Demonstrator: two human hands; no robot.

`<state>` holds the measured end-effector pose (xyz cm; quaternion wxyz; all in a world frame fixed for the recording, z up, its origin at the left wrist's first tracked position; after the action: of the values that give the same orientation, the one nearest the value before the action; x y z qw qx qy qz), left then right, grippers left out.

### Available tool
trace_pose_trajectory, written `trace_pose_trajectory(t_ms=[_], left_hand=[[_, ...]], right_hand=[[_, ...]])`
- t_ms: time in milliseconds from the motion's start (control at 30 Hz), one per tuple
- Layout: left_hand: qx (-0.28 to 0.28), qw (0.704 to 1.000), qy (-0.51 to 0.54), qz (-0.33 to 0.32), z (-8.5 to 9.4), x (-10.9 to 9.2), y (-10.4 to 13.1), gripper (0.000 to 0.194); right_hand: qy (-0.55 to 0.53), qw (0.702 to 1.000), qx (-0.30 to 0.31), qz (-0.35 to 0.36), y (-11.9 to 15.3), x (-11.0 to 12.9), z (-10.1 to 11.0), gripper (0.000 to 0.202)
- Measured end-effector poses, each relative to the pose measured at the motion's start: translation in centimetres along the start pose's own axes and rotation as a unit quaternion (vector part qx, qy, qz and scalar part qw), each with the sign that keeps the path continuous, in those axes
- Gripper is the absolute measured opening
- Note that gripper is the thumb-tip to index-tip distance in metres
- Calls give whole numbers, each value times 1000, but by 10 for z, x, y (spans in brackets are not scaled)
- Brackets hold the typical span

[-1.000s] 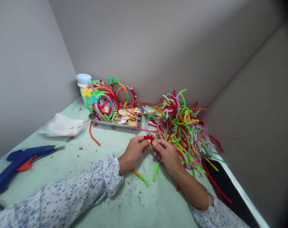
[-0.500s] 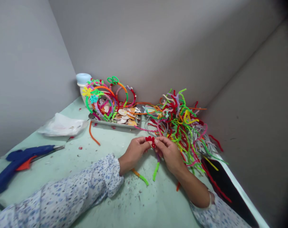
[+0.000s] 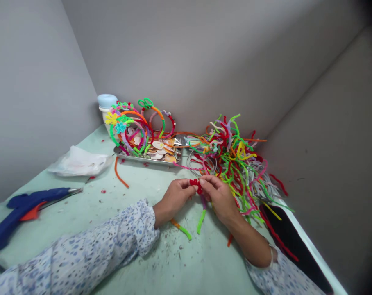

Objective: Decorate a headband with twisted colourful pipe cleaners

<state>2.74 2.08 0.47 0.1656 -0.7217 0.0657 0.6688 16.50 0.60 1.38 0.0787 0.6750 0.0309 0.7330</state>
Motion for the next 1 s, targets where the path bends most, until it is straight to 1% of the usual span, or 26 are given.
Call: trace_pose_trajectory(t_ms=[100, 233, 367, 500, 600, 733, 800, 933, 1000], left_hand=[[0, 1000, -3, -4, 0, 1, 1, 20], [1, 1000, -15, -7, 1, 0, 1, 20], [24, 999, -32, -4, -2, -1, 1, 16], [50, 998, -27, -7, -5, 0, 2, 14], [50, 998, -39, -8, -5, 4, 2, 14], [51, 995, -79, -17, -4, 6, 2, 15], [52, 994, -99, -14, -4, 7, 3, 16], [48, 991, -128, -7, -4, 8, 3, 18], [44, 989, -138, -10, -4, 7, 4, 18]], right_hand=[[23, 1000, -7, 1, 0, 0, 0, 20], [20, 1000, -4, 6, 1, 1, 0, 20], [18, 1000, 12, 6, 1, 5, -1, 19], [59, 998, 12, -10, 2, 8, -2, 17], [80, 997, 4, -2, 2, 10, -2, 17], [108, 994, 12, 8, 2, 10, -3, 15], [138, 990, 14, 23, 2, 11, -4, 13], [199, 975, 3, 97, 4, 16, -5, 12], [222, 968, -5, 118, 5, 17, -4, 11]])
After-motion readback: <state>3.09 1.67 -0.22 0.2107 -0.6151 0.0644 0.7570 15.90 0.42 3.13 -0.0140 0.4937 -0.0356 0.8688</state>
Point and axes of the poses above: each hand's wrist, its own y-axis away from the middle knuckle, its own z-axis out of the back of the hand, x = y × z, the point moved 3 cm from there along -y, towards the middle knuckle, and after that the axes turned 12 degrees about -z, right-handed, at the moved point
